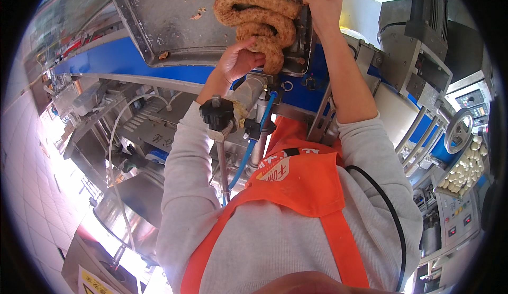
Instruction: The person loads dough into a food extruder, operates the machine to extrude long strips onto a tray, and cleans the nozzle with a cloth. The person handles dough, trays, and the extruder throughout the process.
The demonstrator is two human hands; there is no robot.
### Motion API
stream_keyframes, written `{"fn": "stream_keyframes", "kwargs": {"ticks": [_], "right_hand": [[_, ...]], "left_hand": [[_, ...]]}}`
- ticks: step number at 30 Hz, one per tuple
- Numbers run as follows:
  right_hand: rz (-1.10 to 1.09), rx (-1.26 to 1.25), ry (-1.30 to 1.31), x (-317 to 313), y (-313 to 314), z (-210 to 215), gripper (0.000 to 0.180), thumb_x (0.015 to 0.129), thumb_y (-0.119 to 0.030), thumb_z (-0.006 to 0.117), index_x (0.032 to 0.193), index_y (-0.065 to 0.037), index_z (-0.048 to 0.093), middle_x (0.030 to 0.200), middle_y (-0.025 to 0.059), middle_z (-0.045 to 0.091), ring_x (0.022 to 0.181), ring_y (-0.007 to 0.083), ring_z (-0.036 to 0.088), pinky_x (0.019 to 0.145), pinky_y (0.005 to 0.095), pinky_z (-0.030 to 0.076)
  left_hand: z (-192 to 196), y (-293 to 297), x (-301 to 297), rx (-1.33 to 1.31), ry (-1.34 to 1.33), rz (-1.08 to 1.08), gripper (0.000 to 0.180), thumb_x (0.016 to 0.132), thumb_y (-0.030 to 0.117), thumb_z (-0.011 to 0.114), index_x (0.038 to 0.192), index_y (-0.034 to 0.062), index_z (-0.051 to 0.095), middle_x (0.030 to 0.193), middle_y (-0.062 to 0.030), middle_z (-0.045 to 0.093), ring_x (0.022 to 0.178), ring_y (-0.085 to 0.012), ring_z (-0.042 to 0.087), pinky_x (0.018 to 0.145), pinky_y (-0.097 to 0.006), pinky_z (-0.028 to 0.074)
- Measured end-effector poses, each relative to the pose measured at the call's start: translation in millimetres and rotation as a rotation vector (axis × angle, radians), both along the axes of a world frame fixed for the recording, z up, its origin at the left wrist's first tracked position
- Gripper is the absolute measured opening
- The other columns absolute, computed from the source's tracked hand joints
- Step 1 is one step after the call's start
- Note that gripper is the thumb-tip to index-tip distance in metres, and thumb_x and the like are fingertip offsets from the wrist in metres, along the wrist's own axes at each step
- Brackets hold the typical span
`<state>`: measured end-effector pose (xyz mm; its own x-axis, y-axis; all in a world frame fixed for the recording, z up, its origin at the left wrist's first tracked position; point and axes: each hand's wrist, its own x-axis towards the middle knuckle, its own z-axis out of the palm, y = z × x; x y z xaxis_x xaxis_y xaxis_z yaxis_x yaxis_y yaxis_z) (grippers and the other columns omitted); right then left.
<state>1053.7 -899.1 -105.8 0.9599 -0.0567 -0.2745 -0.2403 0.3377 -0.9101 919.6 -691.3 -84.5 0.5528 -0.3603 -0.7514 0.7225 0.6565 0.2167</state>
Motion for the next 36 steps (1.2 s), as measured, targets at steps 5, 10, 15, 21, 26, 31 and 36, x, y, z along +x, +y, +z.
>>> {"fn": "stream_keyframes", "kwargs": {"ticks": [5, 10, 15, 21, 26, 31, 36], "right_hand": [[-0.009, 0.018, -0.011, -1, 0, -1, 0.052, 0.065, 0.009, 0.049, 0.115, 0.004, 0.065, 0.092, 0.0026, 0.066, 0.081, 0.0136, 0.059, 0.073, 0.0242, 0.047], [0.008, 0.068, 0.006, 0, -1, -3, 0.049, 0.064, 0.008, 0.049, 0.11, 0.004, 0.066, 0.09, 0.0025, 0.065, 0.077, 0.014, 0.059, 0.071, 0.0248, 0.048], [0.013, 0.036, 0.005, 1, -2, -11, 0.048, 0.064, 0.009, 0.049, 0.109, 0.004, 0.066, 0.088, 0.002, 0.065, 0.074, 0.0138, 0.059, 0.069, 0.0251, 0.048], [0.012, 0.095, -0.024, 1, -1, -11, 0.048, 0.064, 0.01, 0.049, 0.108, 0.003, 0.066, 0.088, 0.0017, 0.065, 0.074, 0.0136, 0.058, 0.068, 0.0251, 0.047], [0.02, 0.049, 0.014, 0, -3, -11, 0.047, 0.064, 0.008, 0.05, 0.107, 0.003, 0.066, 0.085, 0.0008, 0.063, 0.072, 0.0132, 0.057, 0.066, 0.0254, 0.046], [0.022, -0.045, -0.009, 1, -4, -18, 0.045, 0.064, 0.007, 0.051, 0.105, 0.002, 0.067, 0.082, -0.0003, 0.061, 0.071, 0.0127, 0.054, 0.065, 0.0255, 0.045], [0.024, 0.002, 0.028, 0, -3, -8, 0.045, 0.063, 0.006, 0.051, 0.105, 0.002, 0.067, 0.082, -0.0005, 0.061, 0.071, 0.0127, 0.054, 0.065, 0.0254, 0.044]], "left_hand": [[7, -10, 3, -0.006, -0.062, 0.113, 0.043, 0.085, 0.02, 0.063, 0.125, 0.0063, 0.052, 0.126, -0.0158, 0.057, 0.111, -0.0323, 0.054, 0.097, -0.044, 0.04], [-9, -4, 2, -0.041, -0.145, 0.197, 0.048, 0.081, 0.02, 0.062, 0.127, 0.0071, 0.052, 0.13, -0.013, 0.056, 0.116, -0.0327, 0.053, 0.099, -0.045, 0.039], [-4, -9, 8, 0.005, -0.235, 0.293, 0.05, 0.081, 0.02, 0.059, 0.129, 0.0075, 0.05, 0.132, -0.0116, 0.055, 0.119, -0.0316, 0.051, 0.097, -0.046, 0.041], [-6, 5, 12, 0.06, -0.348, 0.391, 0.055, 0.082, 0.019, 0.058, 0.133, 0.0023, 0.045, 0.136, -0.0158, 0.051, 0.125, -0.0348, 0.047, 0.102, -0.053, 0.039], [-7, 20, 15, 0.101, -0.381, 0.464, 0.056, 0.083, 0.019, 0.056, 0.135, 0.0009, 0.043, 0.138, -0.0172, 0.048, 0.128, -0.0362, 0.044, 0.106, -0.055, 0.035], [-9, 41, 21, 0.138, -0.429, 0.492, 0.054, 0.084, 0.02, 0.056, 0.134, 0.0031, 0.045, 0.138, -0.0155, 0.048, 0.127, -0.0349, 0.044, 0.104, -0.054, 0.035], [-9, 57, 26, 0.186, -0.473, 0.517, 0.053, 0.085, 0.021, 0.055, 0.135, 0.0085, 0.045, 0.139, -0.0136, 0.046, 0.128, -0.034, 0.043, 0.103, -0.052, 0.035]]}}
